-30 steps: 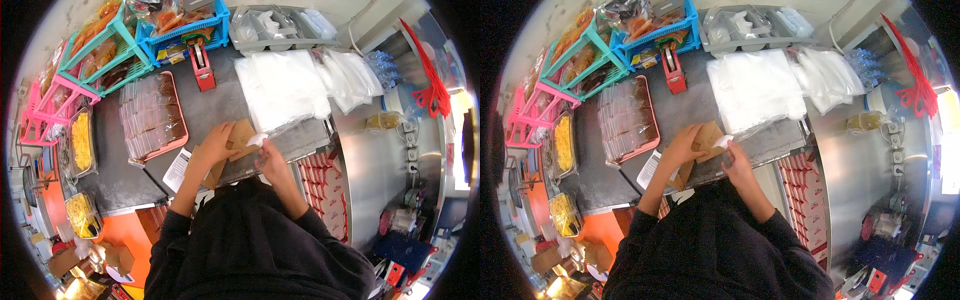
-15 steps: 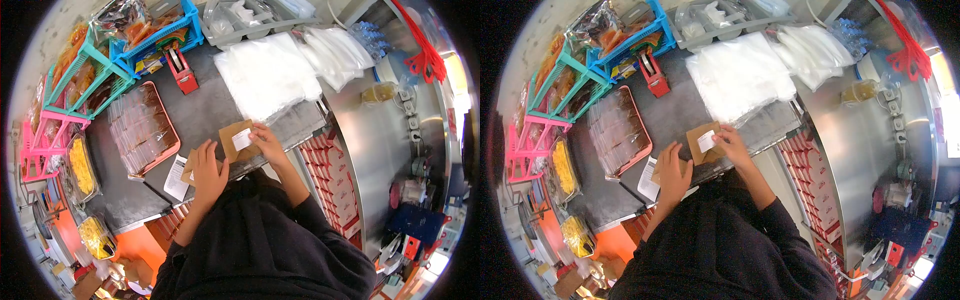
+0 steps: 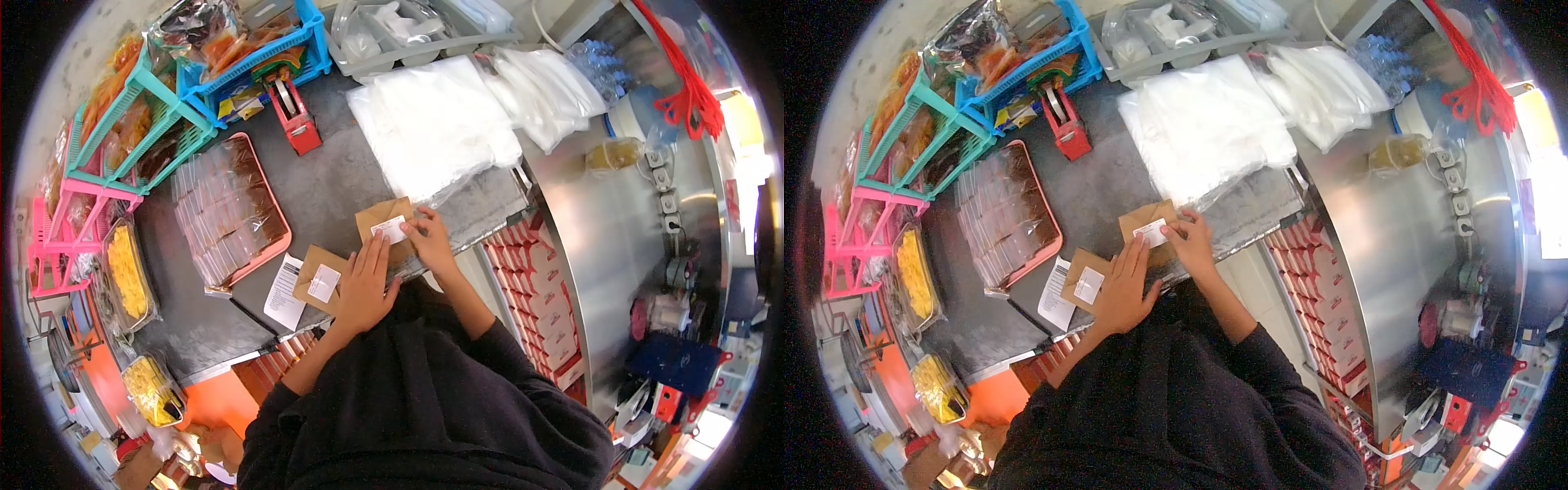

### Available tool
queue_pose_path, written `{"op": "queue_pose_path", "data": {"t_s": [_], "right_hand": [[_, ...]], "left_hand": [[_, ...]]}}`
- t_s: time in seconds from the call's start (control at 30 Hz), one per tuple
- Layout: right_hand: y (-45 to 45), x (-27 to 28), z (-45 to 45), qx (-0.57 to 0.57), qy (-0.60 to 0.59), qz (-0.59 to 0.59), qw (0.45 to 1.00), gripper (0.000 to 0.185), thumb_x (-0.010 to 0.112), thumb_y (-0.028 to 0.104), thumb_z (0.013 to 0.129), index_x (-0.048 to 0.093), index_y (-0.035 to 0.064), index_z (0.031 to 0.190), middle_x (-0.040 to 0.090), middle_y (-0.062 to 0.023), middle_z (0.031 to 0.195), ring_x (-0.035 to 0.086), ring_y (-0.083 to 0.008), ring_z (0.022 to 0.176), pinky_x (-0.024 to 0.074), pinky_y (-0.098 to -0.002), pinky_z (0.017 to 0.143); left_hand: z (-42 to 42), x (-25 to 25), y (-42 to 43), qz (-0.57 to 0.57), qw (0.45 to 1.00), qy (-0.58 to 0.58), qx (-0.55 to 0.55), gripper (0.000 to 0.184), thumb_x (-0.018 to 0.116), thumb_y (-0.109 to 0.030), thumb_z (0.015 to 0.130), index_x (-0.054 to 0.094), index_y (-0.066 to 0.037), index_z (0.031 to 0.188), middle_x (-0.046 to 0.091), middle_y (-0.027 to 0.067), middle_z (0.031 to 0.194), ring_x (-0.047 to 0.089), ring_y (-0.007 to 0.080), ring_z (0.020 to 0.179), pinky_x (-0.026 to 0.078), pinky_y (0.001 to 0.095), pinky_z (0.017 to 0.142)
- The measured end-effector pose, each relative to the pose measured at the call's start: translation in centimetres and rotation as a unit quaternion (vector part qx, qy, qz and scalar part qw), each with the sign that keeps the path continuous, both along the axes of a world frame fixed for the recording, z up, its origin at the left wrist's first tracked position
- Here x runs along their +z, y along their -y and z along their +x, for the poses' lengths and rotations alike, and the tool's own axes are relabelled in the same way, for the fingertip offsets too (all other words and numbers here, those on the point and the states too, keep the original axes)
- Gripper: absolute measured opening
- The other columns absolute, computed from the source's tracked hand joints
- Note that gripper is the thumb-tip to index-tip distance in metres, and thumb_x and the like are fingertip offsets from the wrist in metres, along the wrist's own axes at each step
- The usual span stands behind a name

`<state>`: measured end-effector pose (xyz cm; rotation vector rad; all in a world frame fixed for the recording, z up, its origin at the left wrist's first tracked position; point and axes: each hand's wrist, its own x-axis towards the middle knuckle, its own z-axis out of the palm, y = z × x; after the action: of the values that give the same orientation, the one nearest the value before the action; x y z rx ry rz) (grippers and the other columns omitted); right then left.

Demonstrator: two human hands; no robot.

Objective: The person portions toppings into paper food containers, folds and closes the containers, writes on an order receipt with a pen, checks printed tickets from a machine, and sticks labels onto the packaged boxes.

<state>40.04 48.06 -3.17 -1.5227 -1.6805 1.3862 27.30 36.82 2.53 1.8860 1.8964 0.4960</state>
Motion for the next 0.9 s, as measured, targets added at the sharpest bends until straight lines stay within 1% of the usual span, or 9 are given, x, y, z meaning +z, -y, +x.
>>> {"op": "queue_pose_path", "data": {"t_s": [0.2, 0.3, 0.4, 0.5, 0.6, 0.7, 0.77, 0.83, 0.9], "right_hand": [[1.0, 2.4, -1.0, 0.000, 0.177, 0.190, 0.966, 0.025, 0.067, 0.032, 0.076, 0.063, 0.0073, 0.075, 0.038, -0.0141, 0.130, 0.033, -0.0326, 0.119, 0.0226, -0.0518, 0.093], [1.4, 2.7, -1.4, 0.002, 0.226, 0.312, 0.923, 0.031, 0.066, 0.036, 0.075, 0.057, 0.0064, 0.079, 0.035, -0.0166, 0.131, 0.033, -0.0325, 0.120, 0.0207, -0.0525, 0.092], [1.8, 1.5, -2.1, 0.001, 0.226, 0.318, 0.921, 0.043, 0.065, 0.040, 0.074, 0.050, 0.0044, 0.093, 0.035, -0.0190, 0.128, 0.035, -0.0327, 0.117, 0.0241, -0.0519, 0.089], [1.4, 1.7, -2.3, -0.046, 0.192, 0.229, 0.953, 0.050, 0.064, 0.039, 0.076, 0.043, 0.0023, 0.101, 0.046, -0.0181, 0.112, 0.046, -0.0329, 0.102, 0.0339, -0.0468, 0.080], [0.0, -0.9, -1.4, -0.055, 0.024, 0.090, 0.994, 0.052, 0.064, 0.039, 0.078, 0.039, 0.0009, 0.105, 0.052, -0.0168, 0.092, 0.052, -0.0335, 0.083, 0.0396, -0.0431, 0.069], [-0.2, -0.2, -1.5, -0.056, 0.049, 0.092, 0.993, 0.050, 0.063, 0.038, 0.079, 0.040, 0.0007, 0.102, 0.053, -0.0173, 0.079, 0.054, -0.0349, 0.073, 0.0415, -0.0429, 0.065], [0.1, -0.8, -1.8, -0.040, 0.088, 0.166, 0.981, 0.054, 0.062, 0.039, 0.079, 0.040, -0.0010, 0.108, 0.055, -0.0218, 0.085, 0.055, -0.0372, 0.080, 0.0427, -0.0457, 0.069], [-0.2, 0.2, -1.9, -0.008, 0.124, 0.057, 0.991, 0.062, 0.053, 0.042, 0.084, 0.037, -0.0049, 0.121, 0.056, -0.0275, 0.099, 0.055, -0.0406, 0.093, 0.0437, -0.0466, 0.078], [-0.2, 0.2, -1.7, -0.044, 0.016, 0.040, 0.998, 0.038, 0.047, 0.032, 0.089, 0.047, -0.0022, 0.105, 0.056, -0.0261, 0.093, 0.055, -0.0411, 0.088, 0.0429, -0.0477, 0.076]], "left_hand": [[0.8, -1.6, -0.2, -0.002, 0.999, -0.034, 0.018, 0.075, 0.058, -0.029, 0.080, 0.022, 0.002, 0.138, 0.022, 0.0184, 0.145, 0.024, 0.0292, 0.133, 0.025, 0.0456, 0.104], [1.1, -2.1, -0.3, 0.007, 0.999, -0.032, 0.023, 0.077, 0.059, -0.030, 0.080, 0.021, 0.003, 0.138, 0.021, 0.0183, 0.145, 0.024, 0.0287, 0.134, 0.025, 0.0459, 0.104], [1.3, -2.3, -0.5, 0.010, 0.998, -0.046, 0.028, 0.079, 0.060, -0.030, 0.079, 0.021, 0.004, 0.138, 0.020, 0.0179, 0.145, 0.023, 0.0282, 0.134, 0.025, 0.0459, 0.104], [1.5, -2.3, -0.4, 0.011, 0.997, -0.068, 0.030, 0.080, 0.061, -0.031, 0.078, 0.021, 0.005, 0.137, 0.021, 0.0178, 0.145, 0.022, 0.0277, 0.134, 0.026, 0.0459, 0.104], [1.8, -1.9, -0.5, -0.011, 0.997, -0.074, 0.031, 0.078, 0.059, -0.031, 0.080, 0.019, 0.005, 0.138, 0.020, 0.0199, 0.145, 0.020, 0.0301, 0.135, 0.024, 0.0475, 0.105], [2.4, -2.5, -0.8, -0.008, 0.995, -0.089, 0.048, 0.077, 0.059, -0.031, 0.080, 0.022, 0.006, 0.136, 0.021, 0.0227, 0.143, 0.021, 0.0334, 0.133, 0.023, 0.0480, 0.105], [2.6, -2.9, -1.8, 0.019, 0.996, -0.074, 0.044, 0.075, 0.059, -0.031, 0.080, 0.025, 0.007, 0.134, 0.022, 0.0252, 0.142, 0.022, 0.0363, 0.132, 0.019, 0.0485, 0.106], [2.6, -3.4, -3.1, 0.010, 0.998, -0.054, 0.021, 0.073, 0.058, -0.031, 0.080, 0.027, 0.008, 0.133, 0.021, 0.0273, 0.142, 0.019, 0.0387, 0.132, 0.014, 0.0492, 0.107], [2.9, -3.8, -2.7, 0.024, 0.996, -0.085, 0.021, 0.070, 0.055, -0.030, 0.083, 0.027, 0.009, 0.133, 0.017, 0.0285, 0.143, 0.015, 0.0402, 0.134, 0.011, 0.0502, 0.108]]}}
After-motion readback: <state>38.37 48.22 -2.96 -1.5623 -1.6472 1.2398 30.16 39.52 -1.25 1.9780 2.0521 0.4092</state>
